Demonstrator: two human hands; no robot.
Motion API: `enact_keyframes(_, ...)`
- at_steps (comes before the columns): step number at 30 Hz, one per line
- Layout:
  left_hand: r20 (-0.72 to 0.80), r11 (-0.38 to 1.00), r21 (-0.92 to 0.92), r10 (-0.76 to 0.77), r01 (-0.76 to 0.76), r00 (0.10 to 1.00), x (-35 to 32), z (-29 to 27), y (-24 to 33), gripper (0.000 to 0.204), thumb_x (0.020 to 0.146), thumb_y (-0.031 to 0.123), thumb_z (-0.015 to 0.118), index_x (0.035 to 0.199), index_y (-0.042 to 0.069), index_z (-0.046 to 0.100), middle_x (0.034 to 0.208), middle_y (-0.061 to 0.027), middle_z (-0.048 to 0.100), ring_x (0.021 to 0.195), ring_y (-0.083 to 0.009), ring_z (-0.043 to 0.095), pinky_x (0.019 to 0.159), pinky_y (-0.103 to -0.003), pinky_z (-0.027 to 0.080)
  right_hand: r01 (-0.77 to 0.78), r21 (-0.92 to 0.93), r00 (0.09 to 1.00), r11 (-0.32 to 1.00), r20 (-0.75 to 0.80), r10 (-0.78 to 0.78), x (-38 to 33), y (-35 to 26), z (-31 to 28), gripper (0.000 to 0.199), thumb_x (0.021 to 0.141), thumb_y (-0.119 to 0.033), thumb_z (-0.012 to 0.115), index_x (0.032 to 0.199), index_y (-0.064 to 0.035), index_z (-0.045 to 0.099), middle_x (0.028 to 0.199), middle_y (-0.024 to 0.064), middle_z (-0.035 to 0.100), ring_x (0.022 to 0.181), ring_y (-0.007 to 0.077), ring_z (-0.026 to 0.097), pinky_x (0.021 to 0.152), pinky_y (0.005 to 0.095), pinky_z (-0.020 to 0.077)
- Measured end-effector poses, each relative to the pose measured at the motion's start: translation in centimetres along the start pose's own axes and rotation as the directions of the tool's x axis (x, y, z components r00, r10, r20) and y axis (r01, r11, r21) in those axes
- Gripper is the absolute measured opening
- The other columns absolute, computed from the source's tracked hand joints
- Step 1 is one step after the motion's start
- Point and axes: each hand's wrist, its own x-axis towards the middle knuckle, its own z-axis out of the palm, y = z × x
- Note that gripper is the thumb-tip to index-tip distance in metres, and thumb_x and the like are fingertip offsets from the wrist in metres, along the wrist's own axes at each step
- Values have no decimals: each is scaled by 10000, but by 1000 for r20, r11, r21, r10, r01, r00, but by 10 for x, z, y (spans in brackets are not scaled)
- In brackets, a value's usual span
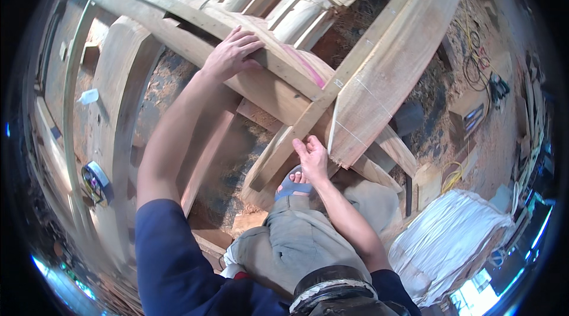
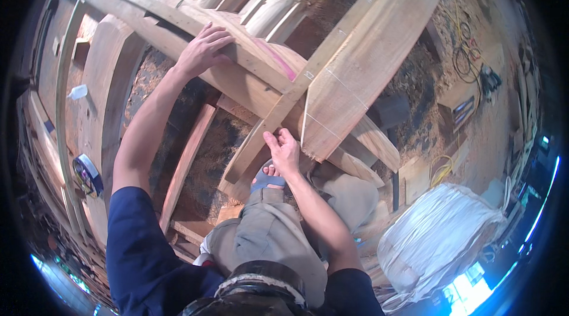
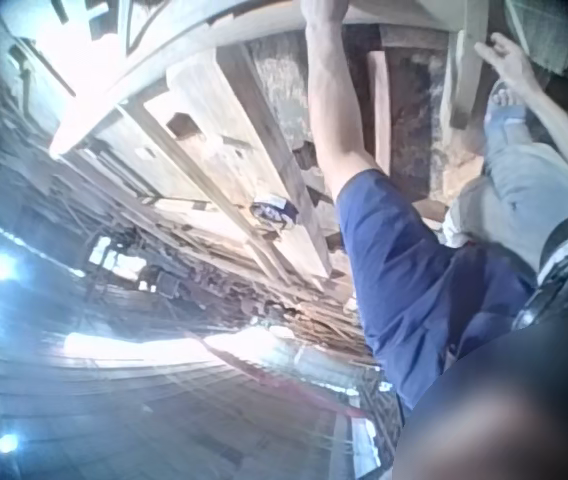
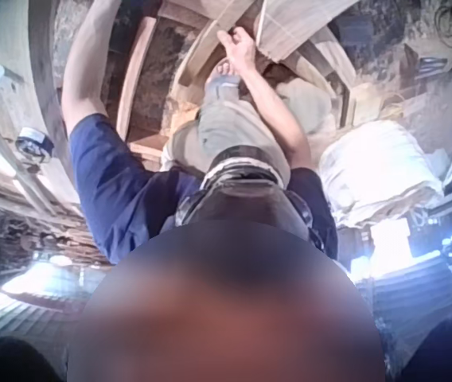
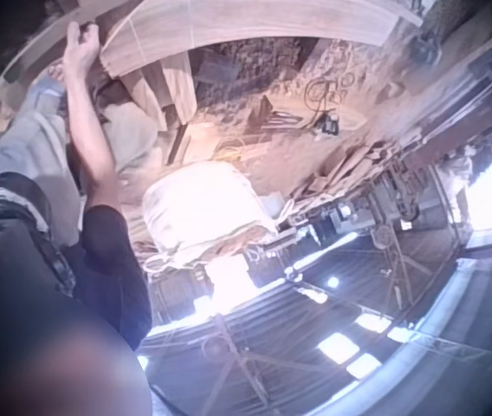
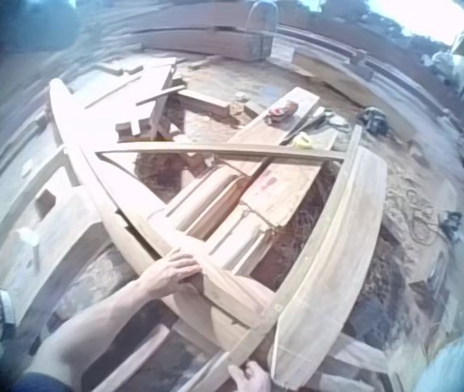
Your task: The person assembles a wooden chair frame by fitting curved and straight wooden pieces together. They use a mallet to tap joints into place and apply glue to the connections before securing them.
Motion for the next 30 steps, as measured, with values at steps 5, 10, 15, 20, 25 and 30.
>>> enact_keyframes(5,-28,999,43,30,-28,999,0,2,1,614,812,369,822,1343,113,655,1342,-71,659,1350,-285,547,1249,-532,328,-7,-20,1000,1000,2,7,1,-1,0,293,1014,-254,735,1037,11,614,930,60,711,823,68,602,729,255,510)
enact_keyframes(10,-54,999,28,48,-47,997,0,1,3,603,809,360,826,1333,111,659,1344,-68,658,1356,-285,544,1240,-535,338,26,-14,1000,1000,-5,-26,0,2,-1,374,992,-311,757,1036,34,621,881,107,733,805,103,637,707,279,512)
enact_keyframes(15,-62,999,-2,48,-48,997,-2,4,-2,609,804,357,831,1333,107,660,1352,-81,656,1363,-289,541,1235,-541,336,22,30,1000,999,-2,-21,2,5,-1,338,990,-285,763,1020,23,627,857,77,714,777,83,605,682,265,495)
enact_keyframes(20,-64,999,-19,39,-40,997,-4,5,-4,638,759,347,867,1320,108,680,1344,-107,666,1362,-304,550,1240,-552,316,-8,67,999,998,41,5,1,5,-1,258,1020,-217,725,1054,19,627,940,50,701,826,71,570,701,249,470)
enact_keyframes(25,-36,999,-18,40,-41,999,-3,6,-5,607,776,367,852,1309,132,683,1292,-75,669,1320,-250,573,1280,-531,279,10,-16,1000,1000,21,-10,3,9,-3,288,1030,-237,718,898,-45,549,747,-40,535,665,29,436,550,242,323)
enact_keyframes(30,-11,998,-28,48,-48,999,-3,5,-5,612,800,347,841,1342,136,651,1313,-76,644,1335,-264,549,1285,-525,266,24,-6,999,1000,44,-24,5,14,-6,280,1048,-277,688,925,-68,546,777,-34,585,682,36,501,585,237,407)
